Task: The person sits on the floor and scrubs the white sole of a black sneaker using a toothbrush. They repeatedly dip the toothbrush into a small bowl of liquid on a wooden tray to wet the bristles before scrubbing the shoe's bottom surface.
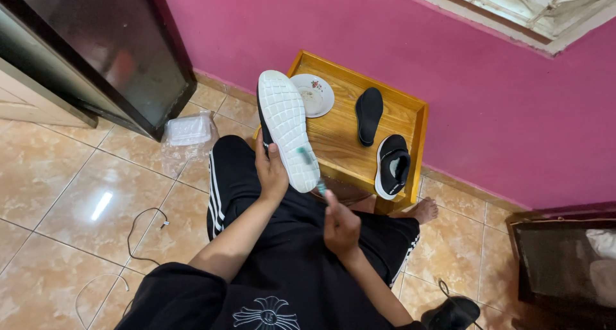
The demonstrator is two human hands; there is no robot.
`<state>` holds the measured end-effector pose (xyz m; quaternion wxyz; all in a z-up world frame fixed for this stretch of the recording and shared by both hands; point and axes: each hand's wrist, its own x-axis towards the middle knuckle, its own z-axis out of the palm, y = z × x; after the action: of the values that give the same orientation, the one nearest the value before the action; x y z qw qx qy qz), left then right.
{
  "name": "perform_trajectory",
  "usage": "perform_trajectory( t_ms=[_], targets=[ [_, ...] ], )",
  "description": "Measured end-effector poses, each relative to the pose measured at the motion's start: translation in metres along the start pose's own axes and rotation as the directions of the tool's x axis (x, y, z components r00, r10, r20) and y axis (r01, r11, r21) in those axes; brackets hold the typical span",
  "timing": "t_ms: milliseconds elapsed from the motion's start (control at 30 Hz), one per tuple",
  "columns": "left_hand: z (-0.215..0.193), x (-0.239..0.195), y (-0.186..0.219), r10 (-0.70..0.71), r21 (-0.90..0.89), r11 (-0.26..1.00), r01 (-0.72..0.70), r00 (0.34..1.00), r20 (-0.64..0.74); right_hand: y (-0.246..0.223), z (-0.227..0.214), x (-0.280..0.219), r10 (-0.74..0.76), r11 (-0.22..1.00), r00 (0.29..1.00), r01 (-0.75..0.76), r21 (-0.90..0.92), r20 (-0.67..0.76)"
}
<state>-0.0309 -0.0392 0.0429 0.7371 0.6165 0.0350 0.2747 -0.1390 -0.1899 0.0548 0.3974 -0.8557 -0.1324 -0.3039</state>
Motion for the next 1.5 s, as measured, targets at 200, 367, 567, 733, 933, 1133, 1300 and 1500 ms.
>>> perform_trajectory(
  t_ms=[200,367,567,733,933,1133,1300,1500],
  targets=[
    [-0.001,0.000,0.004,0.035,0.058,0.998,-0.035,0.999,-0.010,0.007,-0.002,0.004,0.070,0.997,0.995,-0.067,0.047,-0.067],
    [-0.002,0.000,0.008,0.017,0.023,1.000,-0.017,1.000,0.002,-0.001,0.002,0.007,0.032,0.999,0.999,-0.033,0.043,0.018],
    [-0.001,-0.002,0.005,0.000,0.024,1.000,0.000,1.000,0.011,-0.012,-0.004,0.014,0.017,0.999,1.000,-0.017,0.032,-0.010],
    [-0.002,-0.003,0.002,0.021,0.026,0.999,-0.022,0.999,0.032,0.002,-0.002,0.016,0.144,0.988,0.989,-0.141,0.066,-0.042],
    [0.001,-0.003,0.004,0.023,-0.007,1.000,-0.022,0.999,0.037,0.007,0.004,0.008,0.058,0.998,0.998,-0.057,0.028,-0.009],
    [0.000,-0.003,-0.002,0.015,-0.004,1.000,-0.015,0.999,0.052,-0.001,-0.003,0.011,0.090,0.992,0.996,-0.089,0.087,-0.007],
    [-0.001,-0.003,-0.002,0.021,0.020,1.000,-0.021,0.999,0.044,0.044,0.004,-0.001,0.131,0.991,0.986,-0.125,0.056,-0.106],
    [-0.004,-0.009,-0.008,-0.054,0.025,0.998,0.052,0.996,0.077,0.022,0.013,0.000,0.150,0.976,0.989,-0.147,0.163,-0.004]
  ],
)
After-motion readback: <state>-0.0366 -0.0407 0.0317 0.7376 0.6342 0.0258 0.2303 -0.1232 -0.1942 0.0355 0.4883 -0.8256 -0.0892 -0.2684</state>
